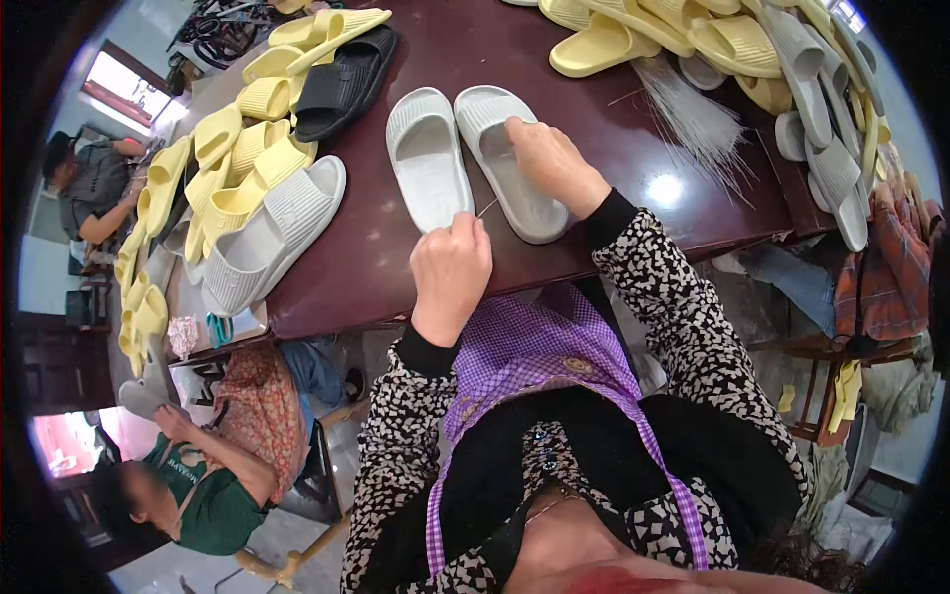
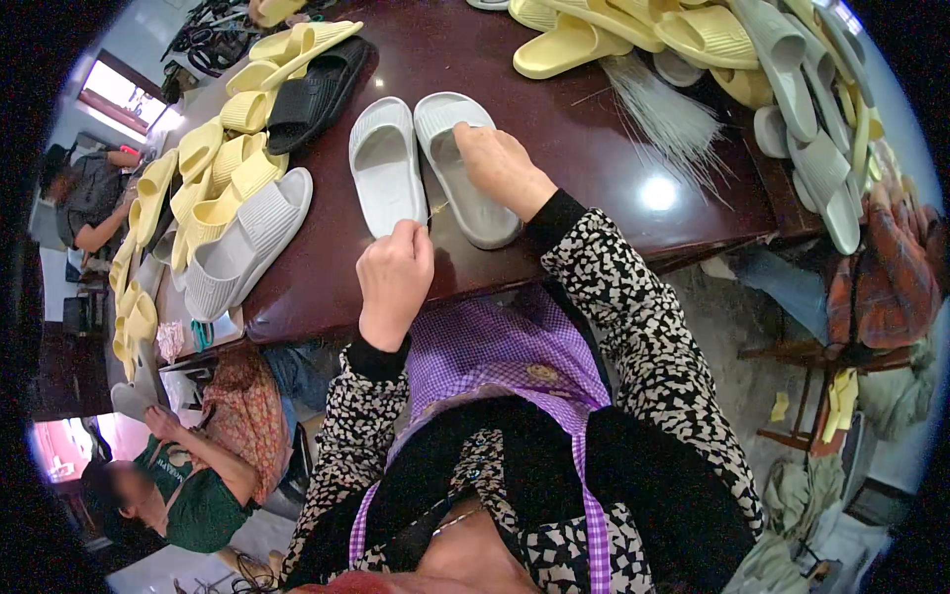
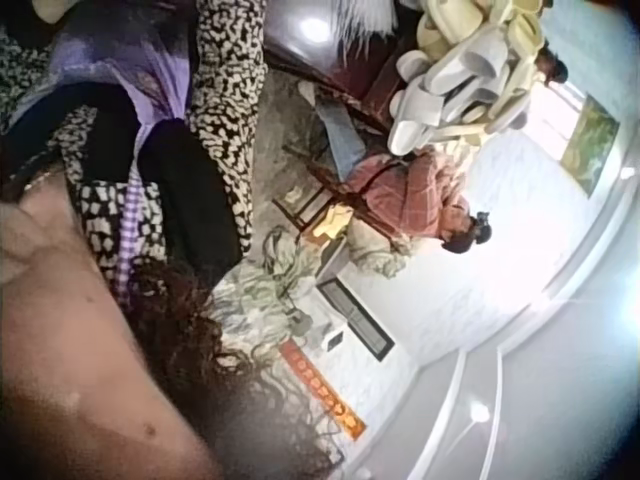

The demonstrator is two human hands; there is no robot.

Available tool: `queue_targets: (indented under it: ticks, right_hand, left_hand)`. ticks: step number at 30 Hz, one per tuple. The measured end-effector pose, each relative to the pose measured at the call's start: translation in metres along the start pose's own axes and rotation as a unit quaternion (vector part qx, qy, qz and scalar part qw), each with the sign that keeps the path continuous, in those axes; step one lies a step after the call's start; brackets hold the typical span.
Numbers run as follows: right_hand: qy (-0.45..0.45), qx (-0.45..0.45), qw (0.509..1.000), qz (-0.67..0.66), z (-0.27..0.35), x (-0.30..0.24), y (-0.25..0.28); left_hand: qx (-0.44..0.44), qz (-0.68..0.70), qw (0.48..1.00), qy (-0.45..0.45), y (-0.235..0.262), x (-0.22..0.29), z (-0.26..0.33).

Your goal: The person pairs slippers by threading plastic ties through them by hand, fastening each pair together and placing them on the table.

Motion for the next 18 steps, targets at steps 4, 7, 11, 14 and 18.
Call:
queue_targets:
  ticks: [4, 7, 11, 14, 18]
  right_hand:
    - [0.018, 0.027, 0.999, -0.018, -0.004, 0.0, -0.008]
    - [0.058, 0.059, 0.995, -0.05, -0.001, -0.002, -0.01]
    - [0.068, 0.065, 0.993, -0.068, 0.005, 0.001, 0.0]
    - [0.064, 0.078, 0.992, -0.072, 0.007, 0.009, 0.014]
    - [0.055, 0.121, 0.988, -0.081, -0.01, 0.022, 0.036]
  left_hand:
    - [-0.015, -0.024, 1.0, 0.006, -0.014, -0.006, -0.02]
    - [-0.032, -0.037, 0.999, 0.01, -0.027, -0.013, -0.038]
    - [-0.048, -0.055, 0.997, 0.02, -0.041, -0.019, -0.057]
    - [-0.039, -0.074, 0.996, 0.02, -0.043, -0.016, -0.065]
    - [-0.036, -0.077, 0.996, 0.015, -0.042, -0.013, -0.07]
Point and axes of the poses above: each hand's wrist, its own z-axis away from the middle knuckle, its own y-axis out of the back of the hand, x = y × z, the point moved 5 cm from there along -z, towards the middle knuckle, and after that the axes turned 14 degrees about -x, right-handed, at the moved point
